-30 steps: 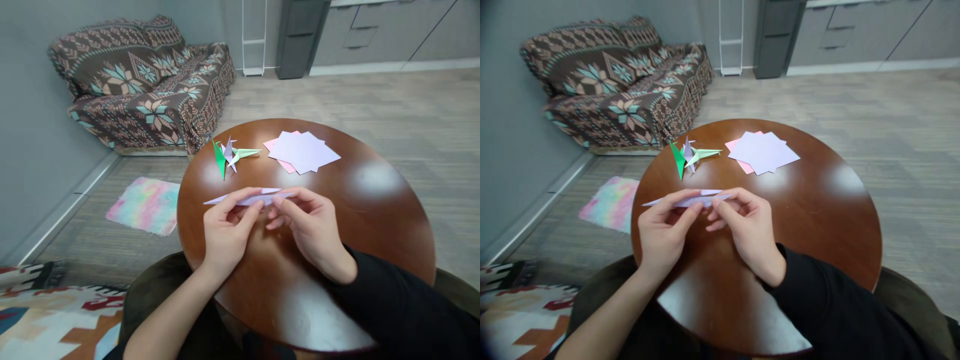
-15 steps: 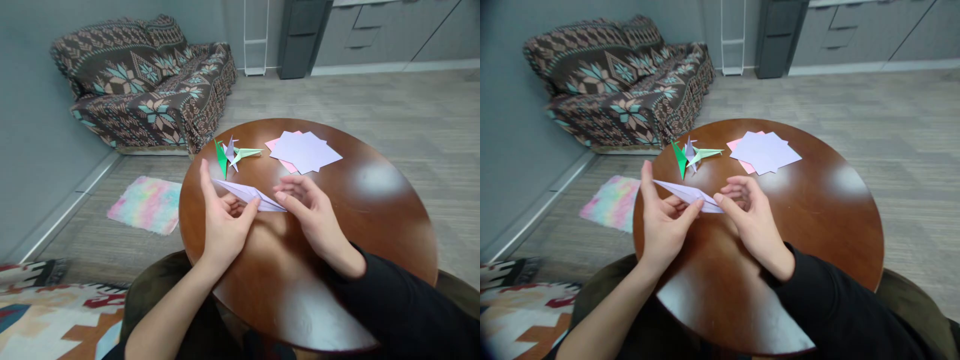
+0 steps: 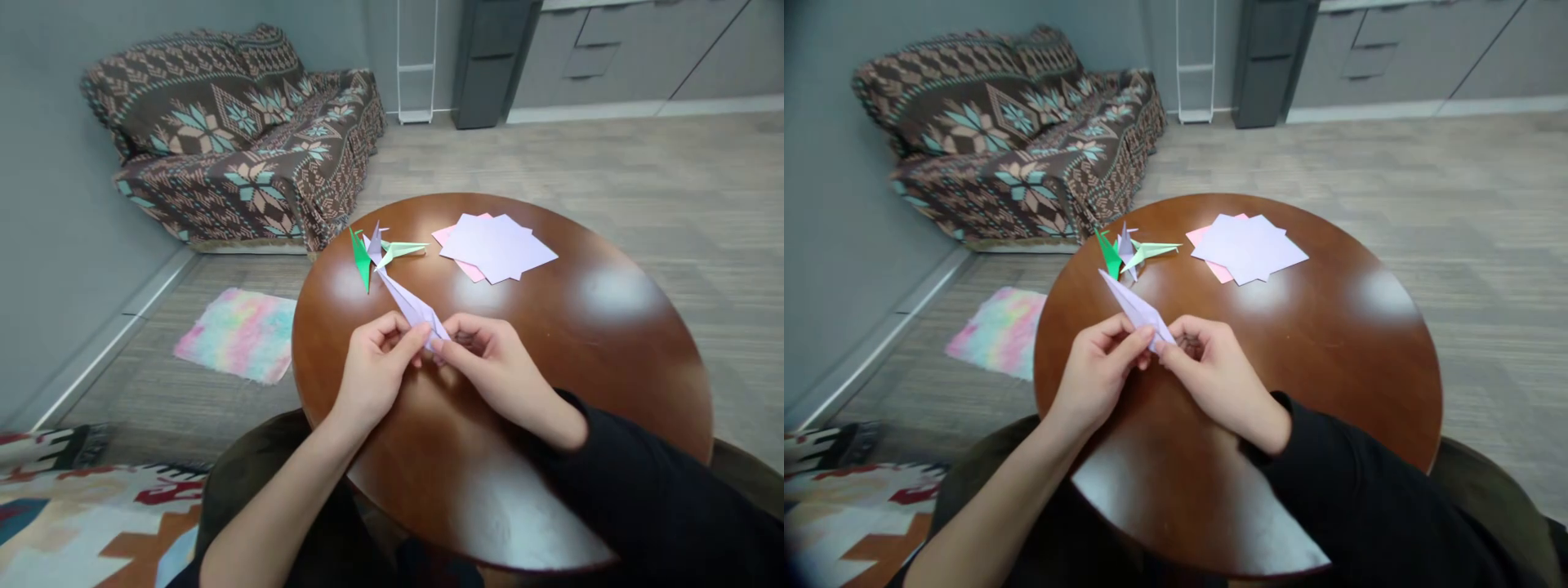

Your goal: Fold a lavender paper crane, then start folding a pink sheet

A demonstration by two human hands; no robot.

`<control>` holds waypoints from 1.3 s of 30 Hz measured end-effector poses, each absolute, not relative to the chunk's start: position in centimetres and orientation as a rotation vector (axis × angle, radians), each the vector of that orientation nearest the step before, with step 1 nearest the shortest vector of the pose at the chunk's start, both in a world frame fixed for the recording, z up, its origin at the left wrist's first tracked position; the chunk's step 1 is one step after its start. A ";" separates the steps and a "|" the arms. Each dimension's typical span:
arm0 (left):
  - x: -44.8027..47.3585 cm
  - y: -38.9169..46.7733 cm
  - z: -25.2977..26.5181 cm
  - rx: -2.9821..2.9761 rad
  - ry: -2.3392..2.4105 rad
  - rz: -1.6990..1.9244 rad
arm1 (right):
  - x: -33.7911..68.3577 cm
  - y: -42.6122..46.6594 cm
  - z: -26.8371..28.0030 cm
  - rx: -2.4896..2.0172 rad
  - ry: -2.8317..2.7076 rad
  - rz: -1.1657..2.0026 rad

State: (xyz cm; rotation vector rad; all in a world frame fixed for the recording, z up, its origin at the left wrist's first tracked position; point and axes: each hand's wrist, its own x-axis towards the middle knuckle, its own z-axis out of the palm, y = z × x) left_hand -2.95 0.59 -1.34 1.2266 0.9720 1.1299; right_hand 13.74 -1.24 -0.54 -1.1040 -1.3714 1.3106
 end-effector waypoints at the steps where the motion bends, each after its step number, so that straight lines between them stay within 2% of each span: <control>1: -3.0 0.5 -1.2 1.247 0.974 1.132 | 13.7 -1.3 -0.5 -1.084 -1.384 1.321; 18: -2.5 0.1 -1.1 0.911 0.812 1.072 | 13.1 -1.4 -0.8 -0.987 -1.184 1.384; 31: -2.1 0.4 -1.0 0.857 0.863 1.222 | 12.4 -1.6 -1.2 -0.974 -1.184 1.391; 35: -2.8 1.1 -0.9 0.817 0.912 1.393 | 12.8 -1.6 -1.3 -1.062 -1.153 1.361; 39: -2.9 1.0 -1.2 0.949 0.915 1.201 | 12.9 -1.5 -1.1 -1.055 -1.135 1.352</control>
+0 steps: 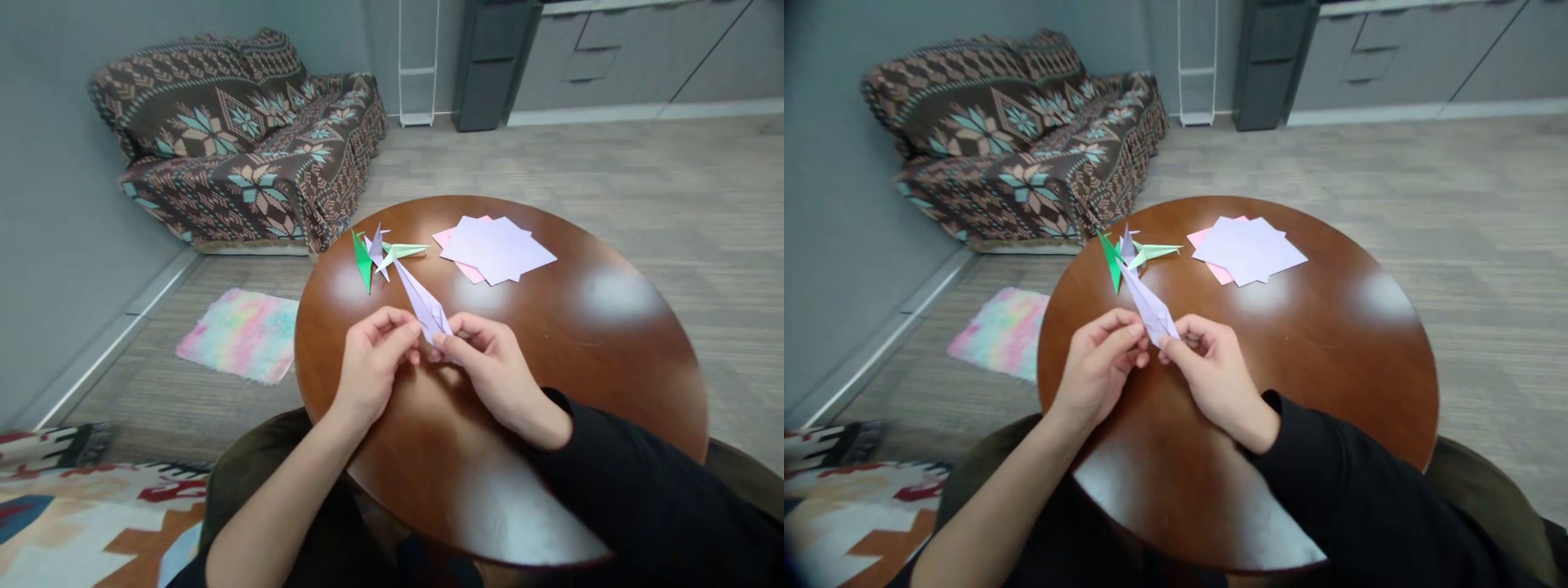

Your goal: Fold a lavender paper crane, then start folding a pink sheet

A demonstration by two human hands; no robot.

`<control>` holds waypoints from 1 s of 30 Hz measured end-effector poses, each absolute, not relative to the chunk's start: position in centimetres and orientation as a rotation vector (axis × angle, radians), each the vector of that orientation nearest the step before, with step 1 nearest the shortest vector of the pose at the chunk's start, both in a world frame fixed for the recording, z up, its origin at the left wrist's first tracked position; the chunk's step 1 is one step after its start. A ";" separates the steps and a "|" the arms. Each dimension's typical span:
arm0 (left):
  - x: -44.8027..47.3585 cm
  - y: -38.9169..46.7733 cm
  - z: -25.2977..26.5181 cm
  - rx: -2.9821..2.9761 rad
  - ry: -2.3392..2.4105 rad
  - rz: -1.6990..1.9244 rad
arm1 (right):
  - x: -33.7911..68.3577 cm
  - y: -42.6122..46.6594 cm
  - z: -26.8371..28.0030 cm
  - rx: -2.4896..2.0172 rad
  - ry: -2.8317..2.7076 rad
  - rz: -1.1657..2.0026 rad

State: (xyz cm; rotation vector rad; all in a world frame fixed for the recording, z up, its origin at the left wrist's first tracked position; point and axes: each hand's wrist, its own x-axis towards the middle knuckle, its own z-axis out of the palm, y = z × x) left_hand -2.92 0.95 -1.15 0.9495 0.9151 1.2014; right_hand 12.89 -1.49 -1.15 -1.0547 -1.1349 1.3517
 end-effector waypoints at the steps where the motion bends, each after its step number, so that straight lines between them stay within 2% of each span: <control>1: -2.9 0.8 -1.3 0.983 0.914 1.153 | 12.9 -1.5 -1.1 -1.038 -1.134 1.359; 15: -2.6 0.4 -1.3 0.971 0.913 1.090 | 12.6 -1.4 -1.1 -1.048 -1.120 1.357; 30: -2.4 0.5 -1.1 0.808 0.859 1.223 | 12.7 -1.6 -1.4 -1.021 -1.136 1.381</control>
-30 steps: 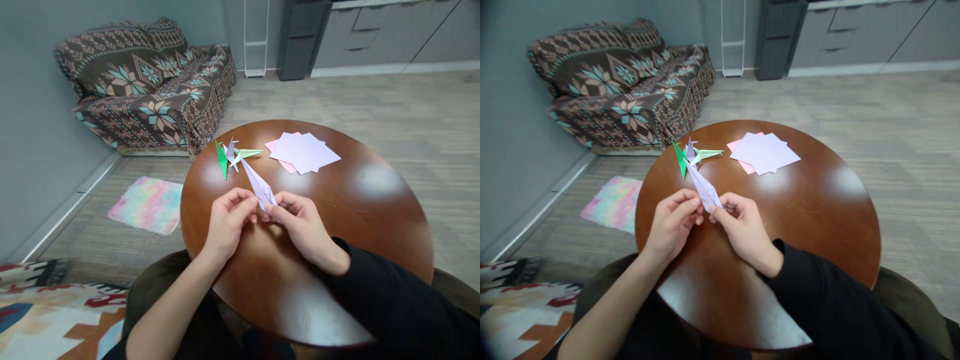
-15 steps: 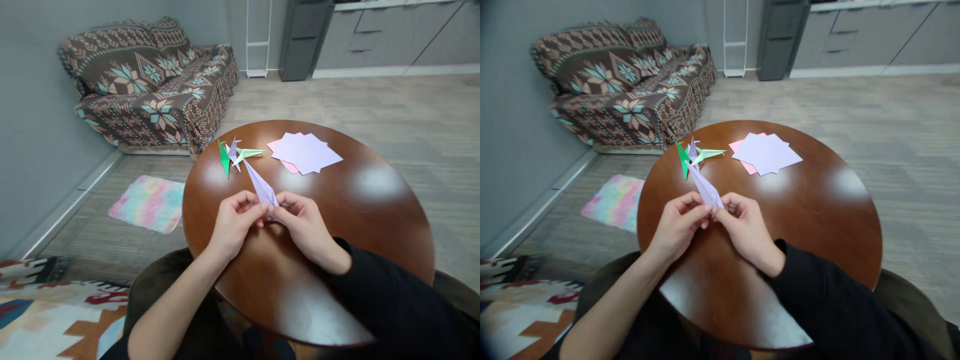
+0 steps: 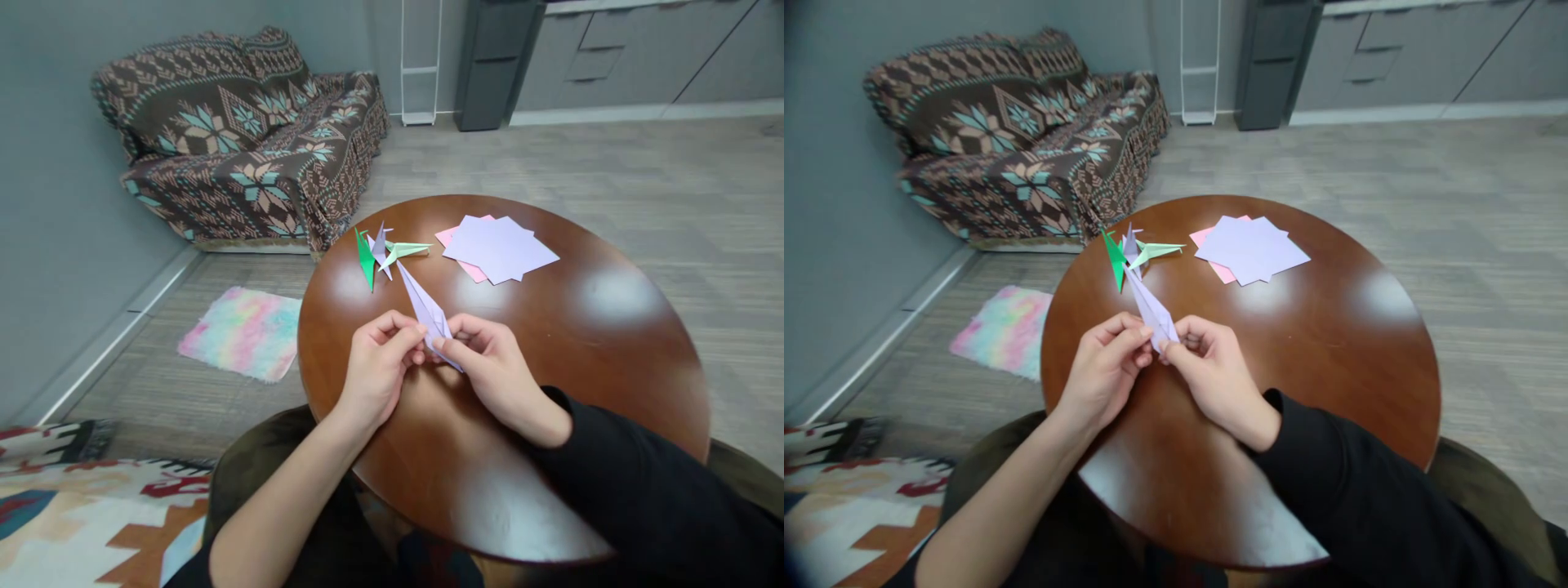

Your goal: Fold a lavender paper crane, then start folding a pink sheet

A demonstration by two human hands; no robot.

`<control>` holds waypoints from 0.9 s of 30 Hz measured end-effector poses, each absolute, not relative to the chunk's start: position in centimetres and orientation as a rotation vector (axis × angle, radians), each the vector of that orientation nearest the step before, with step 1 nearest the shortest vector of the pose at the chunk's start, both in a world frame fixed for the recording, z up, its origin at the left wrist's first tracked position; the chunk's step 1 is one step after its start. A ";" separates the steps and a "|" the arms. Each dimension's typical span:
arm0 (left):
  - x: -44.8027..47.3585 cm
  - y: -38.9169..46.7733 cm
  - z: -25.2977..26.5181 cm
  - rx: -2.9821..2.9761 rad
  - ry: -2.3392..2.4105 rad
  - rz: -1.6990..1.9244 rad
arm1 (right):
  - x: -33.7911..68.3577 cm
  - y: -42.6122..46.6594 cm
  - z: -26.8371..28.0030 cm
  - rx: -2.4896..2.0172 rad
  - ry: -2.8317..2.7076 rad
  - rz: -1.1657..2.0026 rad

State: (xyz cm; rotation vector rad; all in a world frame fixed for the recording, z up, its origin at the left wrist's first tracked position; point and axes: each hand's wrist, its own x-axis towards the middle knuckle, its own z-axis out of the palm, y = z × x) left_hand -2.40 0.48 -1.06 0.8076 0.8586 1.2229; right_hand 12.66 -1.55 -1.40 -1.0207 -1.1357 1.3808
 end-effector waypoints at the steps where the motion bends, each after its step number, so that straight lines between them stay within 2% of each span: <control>1: -2.5 0.5 -1.1 0.821 0.861 1.228 | 12.7 -1.6 -1.5 -1.030 -1.122 1.384; 7: -2.5 0.3 -1.3 1.055 0.961 1.107 | 12.5 -1.5 -1.5 -1.023 -1.068 1.356; 17: -2.7 0.5 -1.8 1.015 0.903 1.290 | 12.5 -1.6 -1.6 -1.073 -1.082 1.352; 27: -2.7 0.4 -1.9 1.048 0.893 1.144 | 12.4 -1.7 -1.3 -1.027 -1.115 1.343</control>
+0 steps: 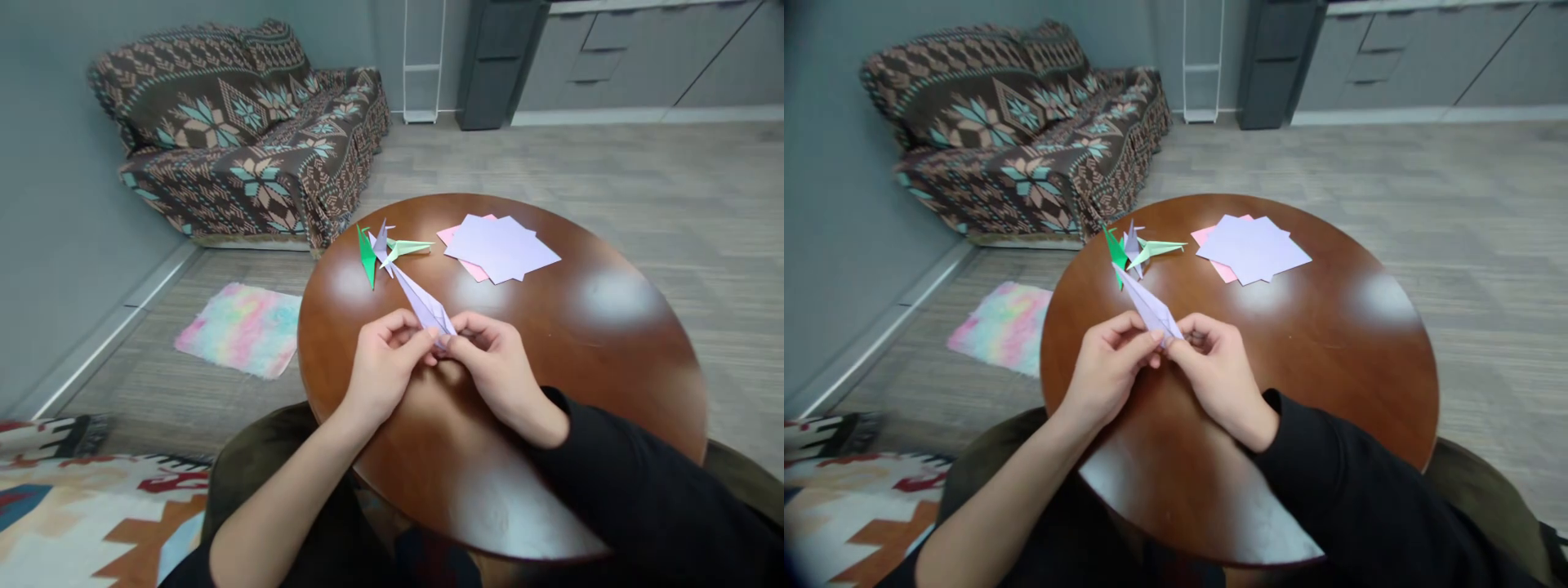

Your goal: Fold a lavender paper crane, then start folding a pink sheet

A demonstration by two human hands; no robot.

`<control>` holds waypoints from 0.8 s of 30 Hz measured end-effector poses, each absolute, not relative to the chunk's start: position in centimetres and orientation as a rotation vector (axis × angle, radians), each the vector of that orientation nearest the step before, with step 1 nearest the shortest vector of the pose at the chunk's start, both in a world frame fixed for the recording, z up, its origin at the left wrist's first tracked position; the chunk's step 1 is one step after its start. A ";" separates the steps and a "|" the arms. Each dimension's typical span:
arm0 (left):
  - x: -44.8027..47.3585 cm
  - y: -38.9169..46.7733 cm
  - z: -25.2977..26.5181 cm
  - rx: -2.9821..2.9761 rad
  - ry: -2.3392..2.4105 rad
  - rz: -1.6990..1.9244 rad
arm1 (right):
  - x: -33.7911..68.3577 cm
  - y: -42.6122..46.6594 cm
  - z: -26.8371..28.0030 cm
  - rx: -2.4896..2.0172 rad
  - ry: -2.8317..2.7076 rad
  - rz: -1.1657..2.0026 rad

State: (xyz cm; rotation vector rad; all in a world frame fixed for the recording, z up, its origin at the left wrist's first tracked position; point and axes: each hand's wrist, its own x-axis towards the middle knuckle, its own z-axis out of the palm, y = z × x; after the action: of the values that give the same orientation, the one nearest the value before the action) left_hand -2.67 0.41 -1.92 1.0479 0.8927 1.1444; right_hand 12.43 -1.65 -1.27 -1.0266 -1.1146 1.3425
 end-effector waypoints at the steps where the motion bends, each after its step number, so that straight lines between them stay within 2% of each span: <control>1: -2.7 0.4 -1.9 1.038 0.884 1.167 | 12.4 -1.6 -1.2 -1.042 -1.122 1.320; 12: -2.4 0.7 -1.3 0.856 0.889 1.355 | 12.8 -1.6 -1.8 -1.124 -1.159 1.280; 16: -2.5 0.8 -1.2 0.812 0.922 1.362 | 13.0 -1.7 -2.1 -1.067 -1.214 0.994; 20: -2.5 0.6 -1.2 0.766 0.897 1.244 | 13.0 -1.7 -2.2 -1.010 -1.568 0.670; 24: -2.6 0.5 -1.1 0.803 0.830 1.142 | 13.1 -1.6 -2.1 -1.011 -1.577 0.590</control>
State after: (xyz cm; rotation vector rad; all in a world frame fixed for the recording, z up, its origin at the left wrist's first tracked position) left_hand -2.56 0.45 -1.06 0.8031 0.8304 1.1420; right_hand 13.07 -1.62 -2.09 -1.0114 -1.5770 0.5902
